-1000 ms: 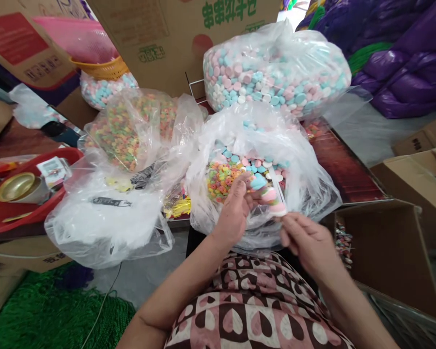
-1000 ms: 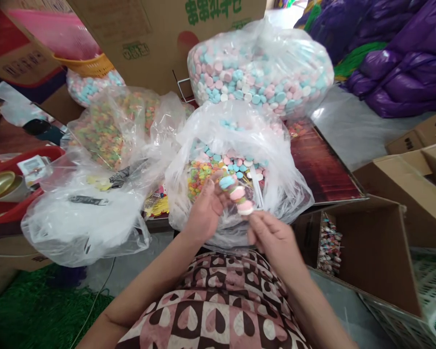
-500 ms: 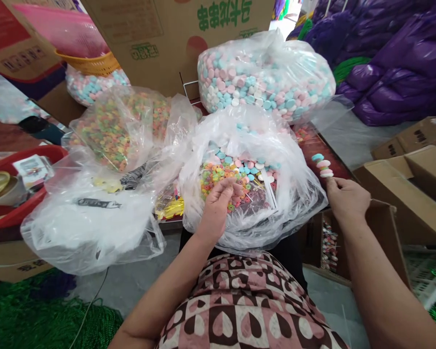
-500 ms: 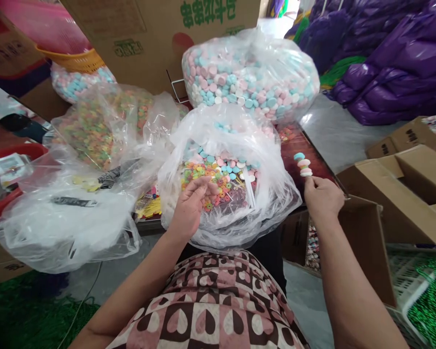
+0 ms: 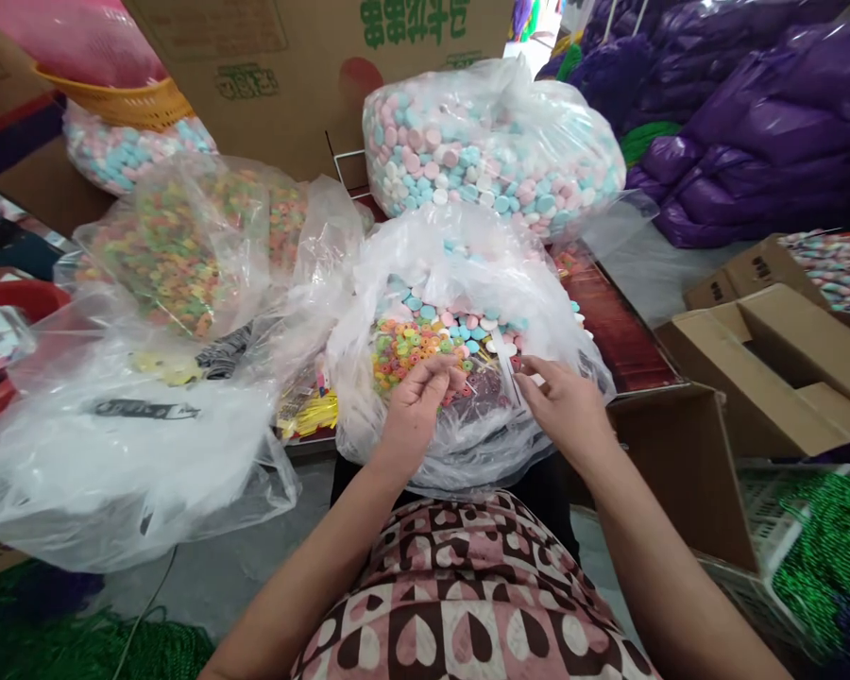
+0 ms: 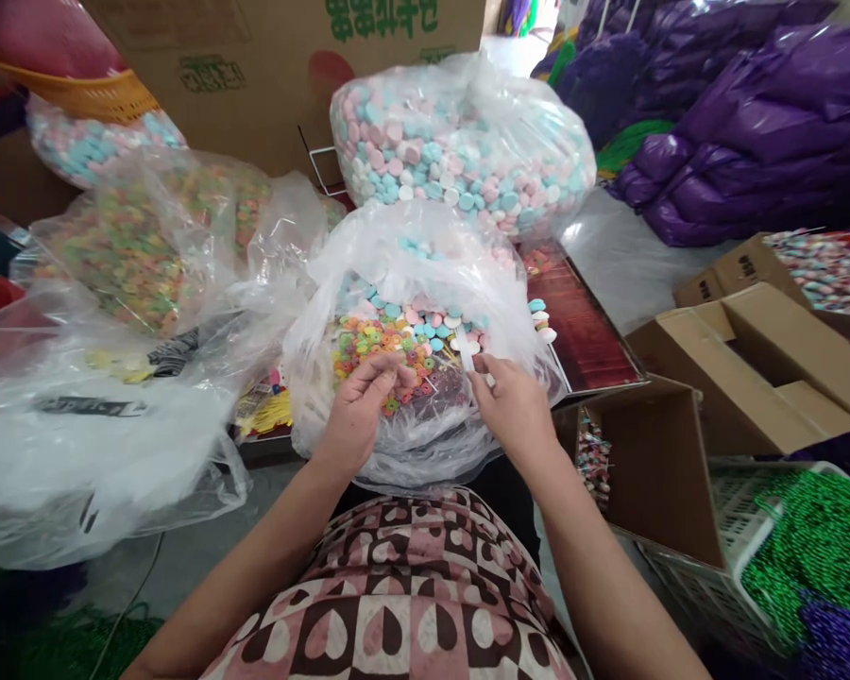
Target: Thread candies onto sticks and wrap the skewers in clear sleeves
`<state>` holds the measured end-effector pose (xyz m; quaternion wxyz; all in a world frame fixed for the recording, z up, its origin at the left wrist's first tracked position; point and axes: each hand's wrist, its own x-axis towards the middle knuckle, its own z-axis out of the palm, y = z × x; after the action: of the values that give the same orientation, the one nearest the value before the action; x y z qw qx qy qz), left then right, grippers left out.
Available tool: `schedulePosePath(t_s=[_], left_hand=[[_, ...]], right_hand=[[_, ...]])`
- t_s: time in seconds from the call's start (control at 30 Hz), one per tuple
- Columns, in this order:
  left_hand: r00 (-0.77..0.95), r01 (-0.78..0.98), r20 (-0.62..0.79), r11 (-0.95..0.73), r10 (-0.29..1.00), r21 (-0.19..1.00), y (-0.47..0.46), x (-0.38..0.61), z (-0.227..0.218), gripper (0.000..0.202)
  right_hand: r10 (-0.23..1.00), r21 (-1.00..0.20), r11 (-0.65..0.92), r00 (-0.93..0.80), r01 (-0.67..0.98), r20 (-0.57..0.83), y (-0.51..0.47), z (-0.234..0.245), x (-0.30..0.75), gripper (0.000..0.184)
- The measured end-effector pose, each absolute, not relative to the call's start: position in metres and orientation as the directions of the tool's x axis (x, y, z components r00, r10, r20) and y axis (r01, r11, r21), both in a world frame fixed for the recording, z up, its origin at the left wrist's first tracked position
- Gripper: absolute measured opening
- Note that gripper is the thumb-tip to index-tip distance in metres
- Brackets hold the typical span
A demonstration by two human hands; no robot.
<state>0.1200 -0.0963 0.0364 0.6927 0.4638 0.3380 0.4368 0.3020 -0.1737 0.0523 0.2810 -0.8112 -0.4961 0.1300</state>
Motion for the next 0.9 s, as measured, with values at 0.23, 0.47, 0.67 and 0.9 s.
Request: schedulePosePath(t_s=[0.23,0.47,0.67,0.9], left_hand=[[0.383,-0.297,-0.059,0.183,0.922,0.937,-0.097,0.114,0.033,0.018],[0.383,-0.296,-0.063,0.187,0.922,0.937,-0.096,0.113,0.035,0.018],[0.348,-0.288,-0.010,0.117,0.937,0.951,-0.088,0.108,0.039,0.018],[0.364,-0.208,-0.034,0.116,0.931,0.971,-0.086,0.110,0.040,0.018]], right_hand=[[0.851,-0.307,-0.521,0.514,0.796,-0.109,-0.140,0.032,0.307,0.033],[0.810,-0.259,-0.586,0.562,0.768,-0.168,-0.133,0.037,0.306,0.032],[0.788,-0.325,-0.606,0.602,0.726,-0.126,-0.136,0.040,0.313,0.029],[0.864,-0.733,-0.304,0.500,0.609,0.057,-0.149,0.028,0.308,0.037]])
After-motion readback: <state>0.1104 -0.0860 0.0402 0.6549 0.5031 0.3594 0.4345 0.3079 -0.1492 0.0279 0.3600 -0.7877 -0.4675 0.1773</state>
